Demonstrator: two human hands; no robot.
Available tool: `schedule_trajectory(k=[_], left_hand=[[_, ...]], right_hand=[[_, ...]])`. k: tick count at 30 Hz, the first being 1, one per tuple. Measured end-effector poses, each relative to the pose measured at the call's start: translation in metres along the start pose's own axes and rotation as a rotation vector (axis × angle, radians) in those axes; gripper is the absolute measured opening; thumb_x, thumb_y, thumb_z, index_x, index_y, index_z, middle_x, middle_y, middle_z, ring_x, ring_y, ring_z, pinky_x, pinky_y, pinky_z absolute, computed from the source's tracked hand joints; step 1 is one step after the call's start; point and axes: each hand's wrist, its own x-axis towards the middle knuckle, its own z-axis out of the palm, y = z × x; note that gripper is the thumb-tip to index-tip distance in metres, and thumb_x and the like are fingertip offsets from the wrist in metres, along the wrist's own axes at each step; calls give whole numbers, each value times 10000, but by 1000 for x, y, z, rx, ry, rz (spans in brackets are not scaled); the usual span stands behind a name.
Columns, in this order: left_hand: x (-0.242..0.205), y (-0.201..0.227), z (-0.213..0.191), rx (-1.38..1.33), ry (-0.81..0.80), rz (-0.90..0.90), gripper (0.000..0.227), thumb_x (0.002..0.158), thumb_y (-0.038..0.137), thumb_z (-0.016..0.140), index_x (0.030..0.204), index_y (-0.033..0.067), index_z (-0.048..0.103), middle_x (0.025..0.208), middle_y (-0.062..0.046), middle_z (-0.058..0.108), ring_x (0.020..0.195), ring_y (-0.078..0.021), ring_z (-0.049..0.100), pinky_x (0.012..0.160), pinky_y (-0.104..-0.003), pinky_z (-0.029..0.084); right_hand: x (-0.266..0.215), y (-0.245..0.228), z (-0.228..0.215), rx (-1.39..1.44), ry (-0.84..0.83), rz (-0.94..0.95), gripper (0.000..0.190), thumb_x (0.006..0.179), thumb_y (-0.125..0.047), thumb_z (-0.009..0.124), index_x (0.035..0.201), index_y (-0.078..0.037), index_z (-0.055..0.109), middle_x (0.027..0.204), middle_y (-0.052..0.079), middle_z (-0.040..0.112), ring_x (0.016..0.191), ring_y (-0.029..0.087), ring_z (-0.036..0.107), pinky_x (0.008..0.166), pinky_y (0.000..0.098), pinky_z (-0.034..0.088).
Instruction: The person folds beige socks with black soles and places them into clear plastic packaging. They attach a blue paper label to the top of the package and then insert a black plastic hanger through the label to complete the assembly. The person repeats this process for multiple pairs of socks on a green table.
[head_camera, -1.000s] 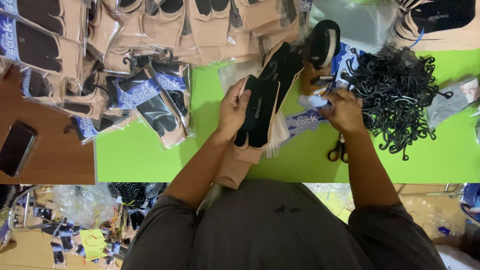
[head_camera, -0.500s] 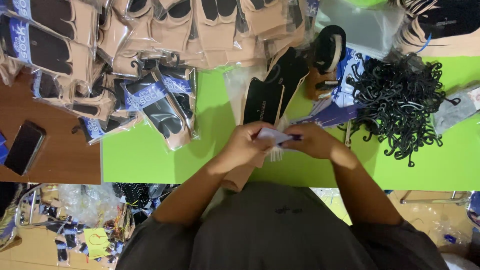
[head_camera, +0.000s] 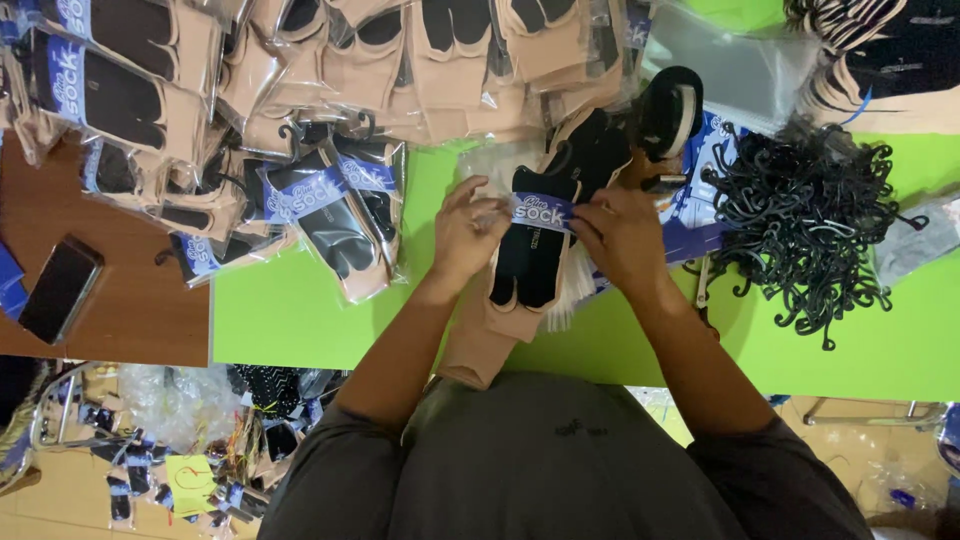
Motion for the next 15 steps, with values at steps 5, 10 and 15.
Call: schedule_trajectory(k=[5,10,15], left_hand=[[3,5,19,-135,-121,-484,331,781,454,839,1037,245,812,774,6,767,826,-200,758,731,-321,573],[8,-23,28,-233,-165,-554,468,732,468,883,1096,188,795,830,-48,775,851,-232,761,736,-315,573],[8,-26,30,-117,-183,-534,364,718,497,875,1026,314,809,796,38,763,823,-189,765,708,-284,569]], right_hand=[[18,-41,-17,158,-199,448,570,954,-593,706,1340,-180,634,955,145,759,879,369,749,771,487,570],[29,-30,-16,440,-218,598,747,829,-483,825,1434,-132,563,960,132,757,875,343,746,774,455,562],[38,-27,-30,211,-193,355,661,845,-553,810,1276,-63,713,1165,200,697,1053,455,671,875,484,528]])
